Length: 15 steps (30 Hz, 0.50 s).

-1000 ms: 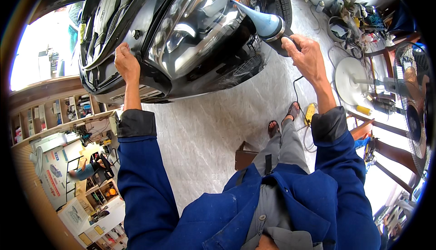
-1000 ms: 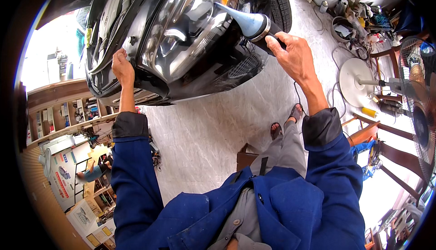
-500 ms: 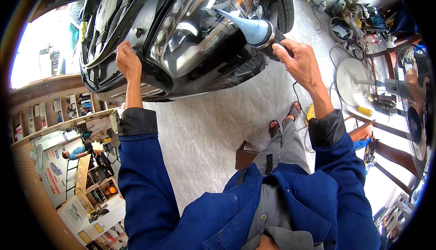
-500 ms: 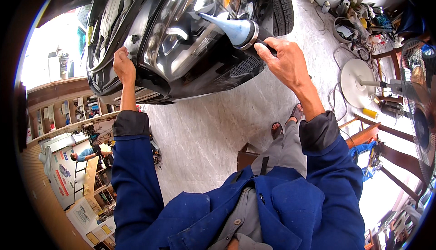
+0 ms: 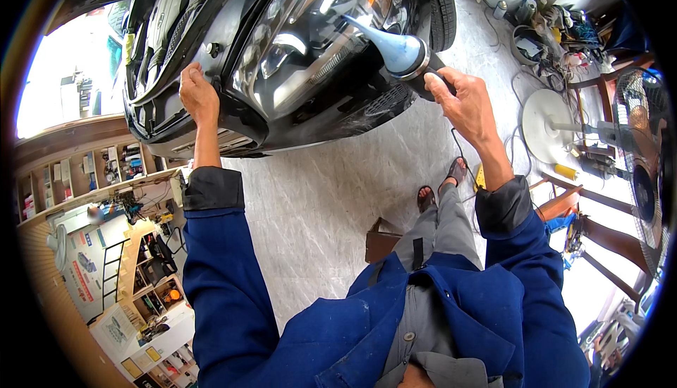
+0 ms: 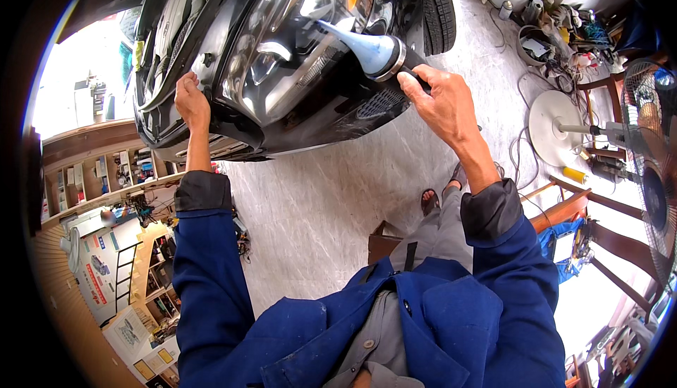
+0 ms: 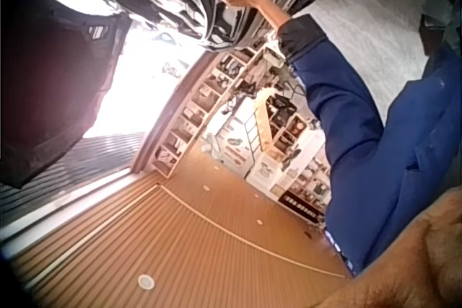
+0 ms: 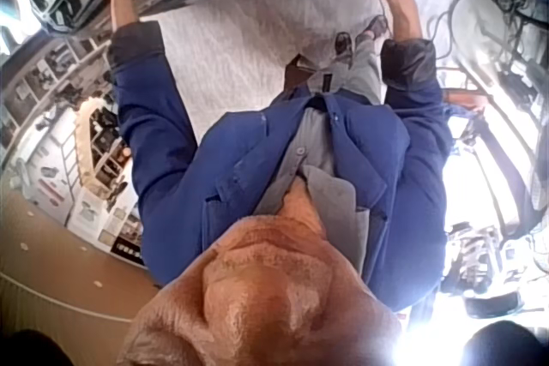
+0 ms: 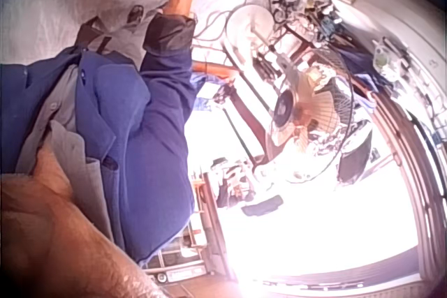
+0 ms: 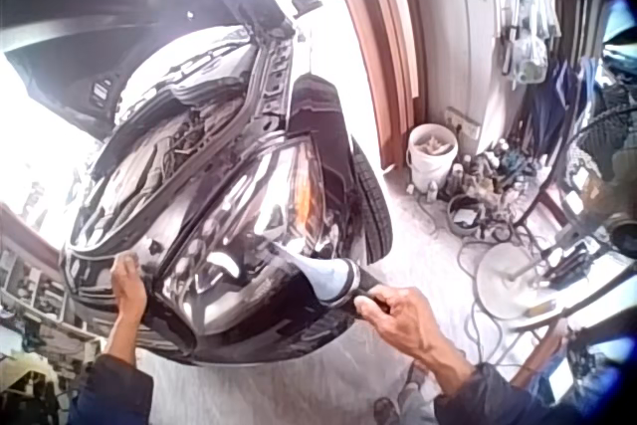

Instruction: The person uses a handheld electric cleaning tool to clean the surface of a car's headlight. They move the tool in circular and sweeping motions across the headlight lens, focusing on the area around the front grille and the headlight assembly.

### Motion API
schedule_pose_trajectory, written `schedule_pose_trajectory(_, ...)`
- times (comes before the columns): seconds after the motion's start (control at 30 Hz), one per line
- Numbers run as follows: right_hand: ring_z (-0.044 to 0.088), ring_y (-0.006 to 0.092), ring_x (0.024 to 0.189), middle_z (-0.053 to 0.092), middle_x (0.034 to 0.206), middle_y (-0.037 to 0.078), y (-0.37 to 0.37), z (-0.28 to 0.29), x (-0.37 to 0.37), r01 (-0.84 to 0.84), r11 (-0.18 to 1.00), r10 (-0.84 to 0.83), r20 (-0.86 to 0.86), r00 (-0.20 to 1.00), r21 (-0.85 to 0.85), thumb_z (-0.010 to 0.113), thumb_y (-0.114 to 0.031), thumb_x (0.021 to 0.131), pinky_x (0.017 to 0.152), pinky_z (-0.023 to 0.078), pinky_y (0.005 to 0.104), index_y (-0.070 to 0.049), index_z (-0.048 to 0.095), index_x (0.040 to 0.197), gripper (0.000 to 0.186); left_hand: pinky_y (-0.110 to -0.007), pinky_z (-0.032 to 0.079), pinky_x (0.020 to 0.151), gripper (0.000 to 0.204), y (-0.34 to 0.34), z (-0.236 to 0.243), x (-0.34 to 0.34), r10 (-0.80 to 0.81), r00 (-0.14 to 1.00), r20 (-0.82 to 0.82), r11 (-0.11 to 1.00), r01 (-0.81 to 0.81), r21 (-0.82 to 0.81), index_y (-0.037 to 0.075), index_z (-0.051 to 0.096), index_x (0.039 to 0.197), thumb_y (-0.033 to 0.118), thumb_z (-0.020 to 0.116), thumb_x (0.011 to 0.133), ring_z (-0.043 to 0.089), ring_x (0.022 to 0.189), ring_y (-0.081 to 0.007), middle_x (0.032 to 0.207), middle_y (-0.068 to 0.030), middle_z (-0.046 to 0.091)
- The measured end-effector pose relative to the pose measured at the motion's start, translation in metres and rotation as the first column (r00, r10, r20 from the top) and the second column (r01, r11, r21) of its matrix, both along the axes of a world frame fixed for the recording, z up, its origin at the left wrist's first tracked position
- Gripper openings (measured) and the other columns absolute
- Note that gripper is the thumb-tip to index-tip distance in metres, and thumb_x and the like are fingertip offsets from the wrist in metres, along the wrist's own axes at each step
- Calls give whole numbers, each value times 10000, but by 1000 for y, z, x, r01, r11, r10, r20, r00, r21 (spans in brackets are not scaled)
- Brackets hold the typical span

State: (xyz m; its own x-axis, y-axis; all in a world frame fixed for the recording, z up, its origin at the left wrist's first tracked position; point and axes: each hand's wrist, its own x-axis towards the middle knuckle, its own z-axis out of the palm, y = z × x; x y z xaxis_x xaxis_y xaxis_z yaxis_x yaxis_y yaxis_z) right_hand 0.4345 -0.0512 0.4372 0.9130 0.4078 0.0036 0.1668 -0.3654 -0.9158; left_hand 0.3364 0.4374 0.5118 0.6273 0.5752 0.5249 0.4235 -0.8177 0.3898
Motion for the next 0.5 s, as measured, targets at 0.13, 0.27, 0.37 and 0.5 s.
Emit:
schedule_pose_trajectory(0.13,601,200,615,645,695,131,-5,-5,4,36,999,-36,-3,999,21,686,-332,981,603,472,353,3,746,970,341,-407,544,929,377,0,-1,0,-3,1000,7,1000,2,14,-28,694,1171,193,407,1065,730,1064,-320,1141,-199,742)
schedule_pose_trajectory(0.27,587,194,611,622,676,120,-9,-10,9,67,998,-67,-12,998,15,678,-335,987,607,468,347,6,741,963,348,-407,544,928,375,1,-1,0,-6,1000,1,1000,6,17,-28,692,1173,188,406,1064,730,1064,-319,1142,-199,741)
schedule_pose_trajectory(0.37,584,194,610,613,672,120,-11,-13,11,73,997,-73,-11,997,6,674,-338,989,608,465,348,10,735,952,356,-408,543,931,376,1,0,0,-1,1000,-6,1000,1,15,-28,692,1176,188,405,1063,730,1070,-319,1144,-199,741)
schedule_pose_trajectory(0.5,588,197,611,614,676,126,-11,-14,10,65,998,-65,-6,998,-1,676,-340,987,607,465,355,10,733,945,357,-409,540,939,377,0,0,0,-4,1000,-3,1000,4,25,-27,692,1177,191,407,1061,729,1077,-320,1143,-198,742)
